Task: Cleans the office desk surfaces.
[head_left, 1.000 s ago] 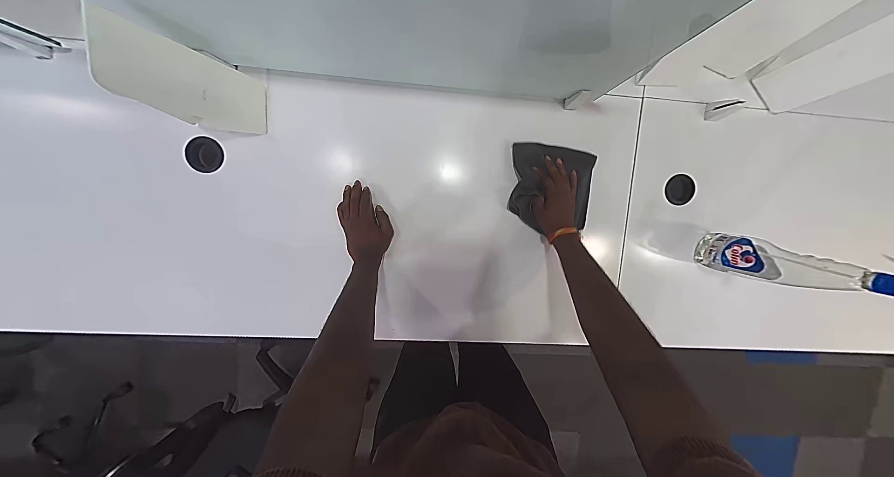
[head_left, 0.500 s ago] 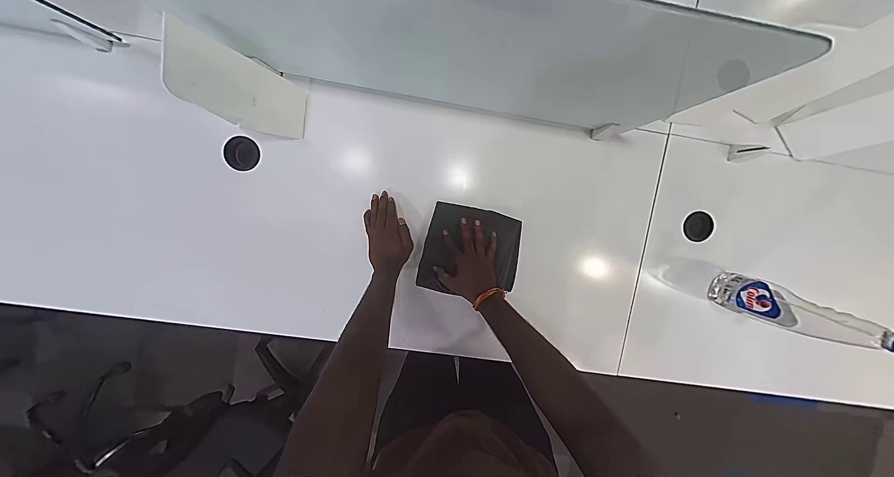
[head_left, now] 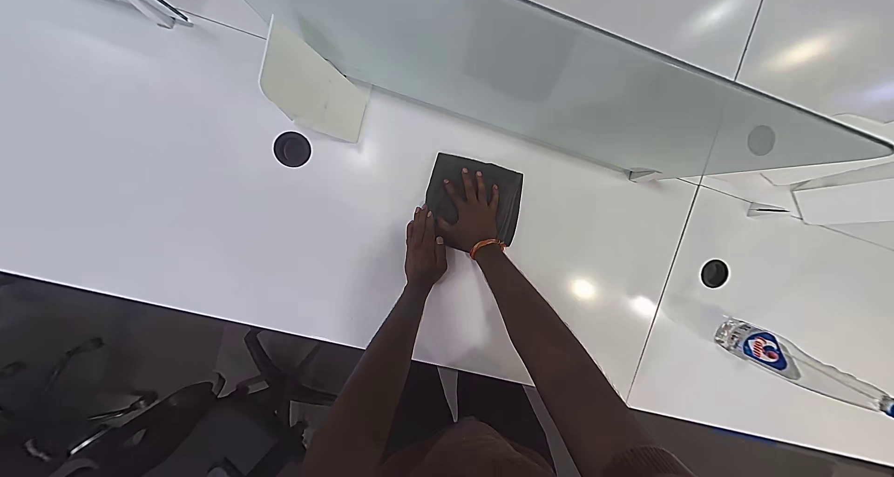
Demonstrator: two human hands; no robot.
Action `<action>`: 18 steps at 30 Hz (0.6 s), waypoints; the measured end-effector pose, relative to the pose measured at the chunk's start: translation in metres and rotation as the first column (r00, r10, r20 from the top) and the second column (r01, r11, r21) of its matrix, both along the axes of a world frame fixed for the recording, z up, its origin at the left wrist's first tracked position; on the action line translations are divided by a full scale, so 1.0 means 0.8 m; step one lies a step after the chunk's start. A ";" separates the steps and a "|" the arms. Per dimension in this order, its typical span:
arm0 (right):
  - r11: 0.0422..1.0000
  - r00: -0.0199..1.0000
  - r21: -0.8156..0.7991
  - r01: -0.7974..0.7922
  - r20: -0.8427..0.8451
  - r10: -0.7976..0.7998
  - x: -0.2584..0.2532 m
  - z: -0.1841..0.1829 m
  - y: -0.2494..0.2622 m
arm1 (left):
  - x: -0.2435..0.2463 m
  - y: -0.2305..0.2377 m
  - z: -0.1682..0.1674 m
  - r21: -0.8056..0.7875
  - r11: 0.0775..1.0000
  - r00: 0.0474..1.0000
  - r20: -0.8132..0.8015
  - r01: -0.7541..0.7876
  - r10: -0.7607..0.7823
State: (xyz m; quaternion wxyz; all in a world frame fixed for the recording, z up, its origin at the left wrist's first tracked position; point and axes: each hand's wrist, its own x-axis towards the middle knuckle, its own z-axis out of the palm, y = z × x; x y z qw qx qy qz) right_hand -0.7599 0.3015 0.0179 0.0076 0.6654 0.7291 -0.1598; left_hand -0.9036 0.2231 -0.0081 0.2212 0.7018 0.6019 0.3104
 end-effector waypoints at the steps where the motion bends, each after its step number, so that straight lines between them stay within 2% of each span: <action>1: 1.000 1.000 0.022 0.021 0.009 -0.022 -0.005 -0.001 0.015 | -0.001 0.002 0.002 -0.002 1.000 0.999 0.051 -0.008 0.008; 4: 0.995 0.995 0.040 0.095 0.009 -0.096 -0.017 0.002 0.049 | -0.011 0.009 0.014 -0.041 0.999 0.992 0.127 -0.010 0.015; 10: 0.959 0.966 0.123 0.255 0.018 -0.259 -0.028 -0.011 0.104 | -0.077 0.048 0.017 -0.016 0.995 0.980 -0.170 0.098 -0.099; 14: 0.913 0.924 0.165 0.373 0.020 -0.381 -0.034 -0.014 0.123 | -0.141 0.071 0.015 -0.068 0.993 0.957 -0.267 0.095 -0.110; 18: 0.815 0.819 0.154 0.559 0.049 -0.571 -0.059 -0.015 0.145 | -0.173 0.076 0.005 -0.148 0.983 0.940 -0.306 0.108 -0.149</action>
